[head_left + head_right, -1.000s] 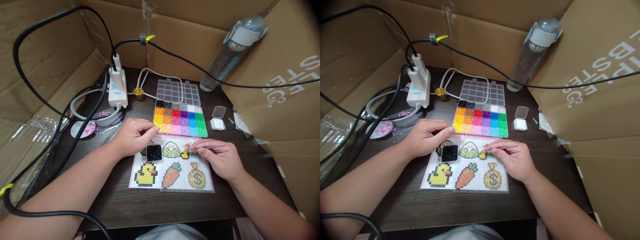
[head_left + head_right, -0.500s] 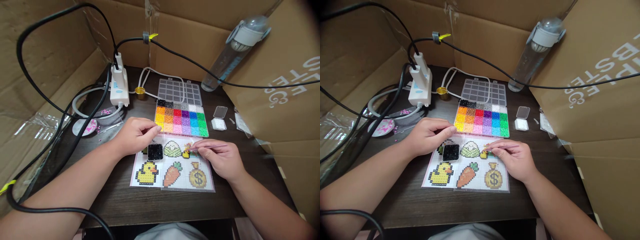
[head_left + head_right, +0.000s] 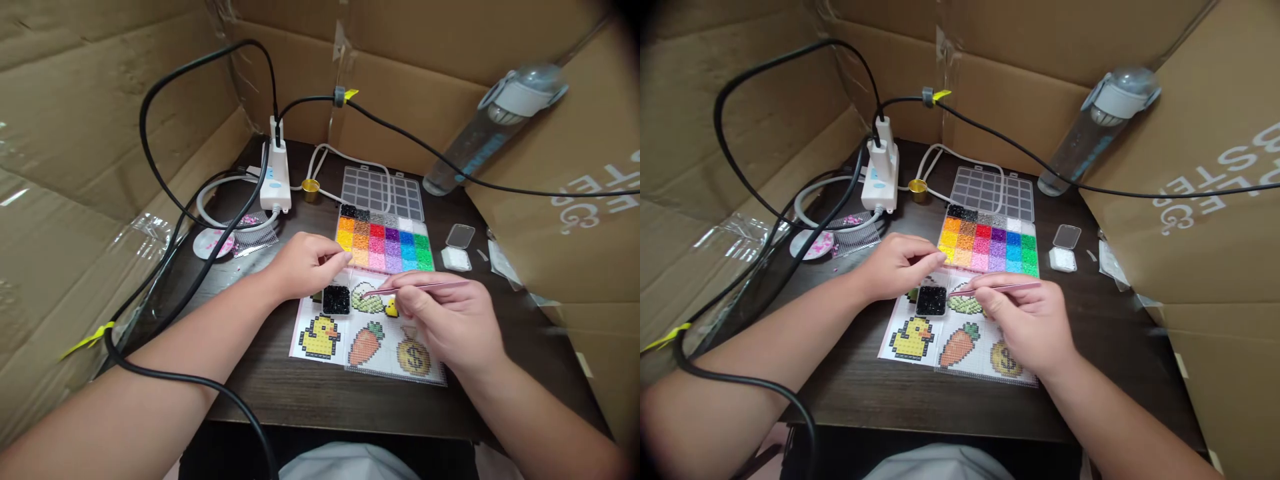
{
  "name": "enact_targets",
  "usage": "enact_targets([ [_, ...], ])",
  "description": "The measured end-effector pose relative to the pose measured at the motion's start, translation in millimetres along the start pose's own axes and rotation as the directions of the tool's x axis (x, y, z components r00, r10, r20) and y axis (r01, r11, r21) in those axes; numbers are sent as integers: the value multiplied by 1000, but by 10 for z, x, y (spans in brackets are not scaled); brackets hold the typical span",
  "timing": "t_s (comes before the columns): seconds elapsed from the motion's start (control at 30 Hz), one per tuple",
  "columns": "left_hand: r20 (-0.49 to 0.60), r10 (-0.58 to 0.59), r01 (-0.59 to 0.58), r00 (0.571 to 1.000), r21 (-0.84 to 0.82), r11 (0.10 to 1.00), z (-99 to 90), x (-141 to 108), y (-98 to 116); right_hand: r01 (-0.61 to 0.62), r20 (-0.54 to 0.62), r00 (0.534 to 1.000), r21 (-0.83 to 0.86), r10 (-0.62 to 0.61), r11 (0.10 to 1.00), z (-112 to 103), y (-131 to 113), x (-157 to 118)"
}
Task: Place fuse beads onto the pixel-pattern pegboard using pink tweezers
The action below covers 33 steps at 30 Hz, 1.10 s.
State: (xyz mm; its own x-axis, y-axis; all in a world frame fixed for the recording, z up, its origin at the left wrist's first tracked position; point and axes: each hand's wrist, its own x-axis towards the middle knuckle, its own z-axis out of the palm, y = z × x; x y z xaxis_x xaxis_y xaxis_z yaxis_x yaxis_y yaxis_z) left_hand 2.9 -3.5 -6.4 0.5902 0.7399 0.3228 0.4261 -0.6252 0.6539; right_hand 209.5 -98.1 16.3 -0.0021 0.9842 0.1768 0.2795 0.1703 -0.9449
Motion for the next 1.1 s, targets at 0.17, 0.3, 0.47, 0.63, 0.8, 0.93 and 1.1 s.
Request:
enact_targets([
  [0.17, -5, -2, 2, 1000, -5, 1000, 4, -11, -1, -40, 129, 991, -37, 44, 999, 240, -91, 62],
  [0.3, 9, 1, -1, 1000, -14, 1000, 2, -13, -7, -57, 52, 997, -78, 61, 995, 148, 32, 47],
  [0.47, 3, -3, 3, 1000, -4, 1000, -6, -5, -1, -88, -73, 994, -71, 83, 994, -162, 172, 16],
  [0.63, 11, 10, -10, 1000, 3, 1000, -23, 12, 14, -27, -86, 996, -103, 18, 994, -509, 325, -43],
  [0.8, 24, -56, 55, 998, 27, 998, -37, 23, 42, -9, -14, 1000, -132, 8, 991, -538, 406, -106],
  [0.93, 33, -82, 81, 996, 33, 996, -48, 35, 57, 20, 63, 998, -69, -16, 997, -501, 398, -80],
  [1.1, 43, -78, 76, 996, 43, 996, -50, 46, 52, 4, 99, 995, -63, 3, 998, -509, 405, -51],
])
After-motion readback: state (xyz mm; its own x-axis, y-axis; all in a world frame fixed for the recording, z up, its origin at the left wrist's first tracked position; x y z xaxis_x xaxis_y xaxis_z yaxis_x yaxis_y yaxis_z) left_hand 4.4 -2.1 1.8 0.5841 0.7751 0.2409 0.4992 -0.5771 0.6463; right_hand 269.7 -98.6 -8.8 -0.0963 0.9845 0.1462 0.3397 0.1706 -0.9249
